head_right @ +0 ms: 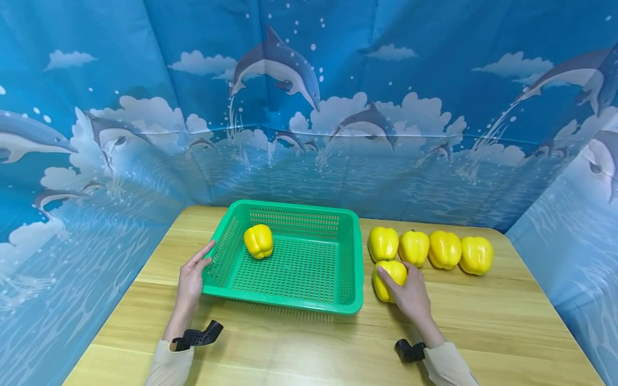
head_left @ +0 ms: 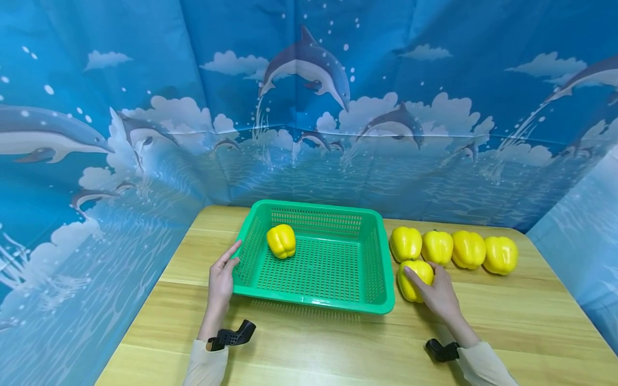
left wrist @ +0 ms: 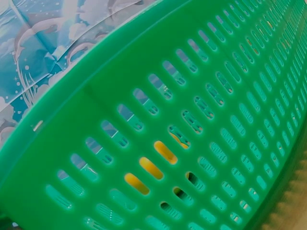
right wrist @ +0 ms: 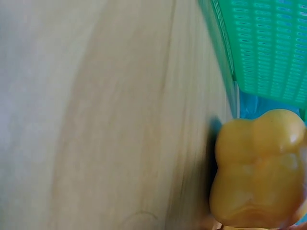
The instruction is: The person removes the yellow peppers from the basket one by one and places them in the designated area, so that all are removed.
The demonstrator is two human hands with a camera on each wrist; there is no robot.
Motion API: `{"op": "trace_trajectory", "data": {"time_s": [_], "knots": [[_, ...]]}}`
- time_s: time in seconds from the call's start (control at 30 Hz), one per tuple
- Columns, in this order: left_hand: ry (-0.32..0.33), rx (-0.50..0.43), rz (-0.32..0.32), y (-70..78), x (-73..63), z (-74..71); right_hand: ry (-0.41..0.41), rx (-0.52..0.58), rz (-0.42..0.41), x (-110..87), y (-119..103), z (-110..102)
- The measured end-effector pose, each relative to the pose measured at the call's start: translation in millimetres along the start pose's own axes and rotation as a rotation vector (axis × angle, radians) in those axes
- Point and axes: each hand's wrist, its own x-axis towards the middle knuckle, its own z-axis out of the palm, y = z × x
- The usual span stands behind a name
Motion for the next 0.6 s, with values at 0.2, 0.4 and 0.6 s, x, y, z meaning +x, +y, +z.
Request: {"op": "trace_trajectory", "data": {"time_s": [0.2, 0.4, 0.6], "knots": [[0.000, -0.018, 0.005, -11.3, 5.3, -2.4, 0.058, -0.025, -0.059, -4.0, -0.5, -0.2], [0.016, -0.019, -0.006, -29.7, 13.1, -4.6, 0.255, -0.040, -0.192, -8.0, -5.7, 0.3], [0.034, -0.001, 0.016, -32.7, 13.8, -4.1, 0.372, -0.017, -0.294, -11.2, -16.3, -1.1]]}}
